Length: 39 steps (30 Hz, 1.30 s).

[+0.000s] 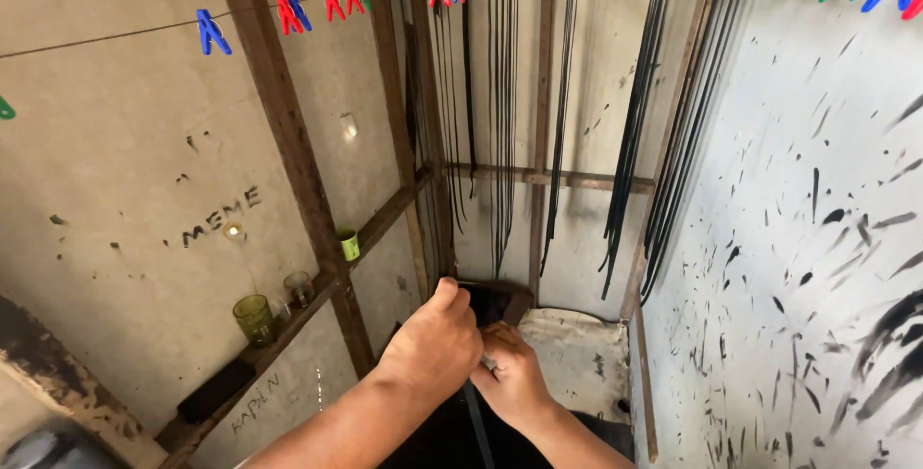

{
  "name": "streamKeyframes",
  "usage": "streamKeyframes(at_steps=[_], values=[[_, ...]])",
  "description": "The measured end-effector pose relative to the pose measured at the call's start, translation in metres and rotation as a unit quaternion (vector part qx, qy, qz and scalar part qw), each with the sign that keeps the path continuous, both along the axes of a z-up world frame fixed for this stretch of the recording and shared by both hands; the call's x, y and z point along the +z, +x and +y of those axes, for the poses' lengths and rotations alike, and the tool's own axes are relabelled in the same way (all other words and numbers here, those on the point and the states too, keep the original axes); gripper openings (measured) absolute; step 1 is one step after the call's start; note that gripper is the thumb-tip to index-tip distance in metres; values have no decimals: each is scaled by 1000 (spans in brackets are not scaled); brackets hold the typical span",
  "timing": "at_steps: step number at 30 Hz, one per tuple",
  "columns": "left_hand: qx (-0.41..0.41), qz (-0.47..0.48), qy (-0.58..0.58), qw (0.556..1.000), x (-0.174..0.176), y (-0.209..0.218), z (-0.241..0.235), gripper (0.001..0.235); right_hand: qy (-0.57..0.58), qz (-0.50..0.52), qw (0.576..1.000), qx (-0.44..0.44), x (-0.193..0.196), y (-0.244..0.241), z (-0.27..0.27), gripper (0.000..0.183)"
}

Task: Applying edge paint to leather straps using a roller applicator and hanging them to dry on a rack.

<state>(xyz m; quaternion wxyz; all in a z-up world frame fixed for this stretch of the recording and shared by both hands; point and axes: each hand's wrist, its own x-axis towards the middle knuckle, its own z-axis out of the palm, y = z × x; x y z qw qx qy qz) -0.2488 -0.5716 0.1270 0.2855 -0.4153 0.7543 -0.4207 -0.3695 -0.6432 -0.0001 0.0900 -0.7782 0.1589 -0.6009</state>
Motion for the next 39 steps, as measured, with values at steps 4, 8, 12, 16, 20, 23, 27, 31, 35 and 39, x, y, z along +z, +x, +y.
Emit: streamKeyframes(at_steps=[4,8,12,16,20,23,27,31,35,39], values=[[1,-13,20,1000,3,-18,-11,13,-10,-3,1000,-28,-8,-12,-27,29],[-76,106,-32,991,-6,-27,-16,25,-41,27,994,-102,-28,-27,-66,22],[-223,247,-56,941,7,-35,17,34,293,-135,931,171,-5,-43,-76,15],[-371,400,-64,836,-28,-24,8,9,245,-34,960,-134,23,-56,-98,13],[-341,494,5,800,-71,10,-18,26,277,-125,948,-89,35,-62,-139,20],[-318,527,0,788,-101,49,-50,30,307,-153,934,-103,46,-66,-171,21],[-161,614,13,773,-166,112,-114,45,293,-162,931,-144,69,-69,-213,22],[-183,637,-41,747,-181,146,-192,49,289,-170,930,-152,100,-67,-254,23],[-191,674,-111,705,-195,175,-269,56,296,-169,928,-153,131,-65,-293,24],[-42,605,141,782,-154,206,-324,48,279,-132,933,-184,158,-64,-324,23]])
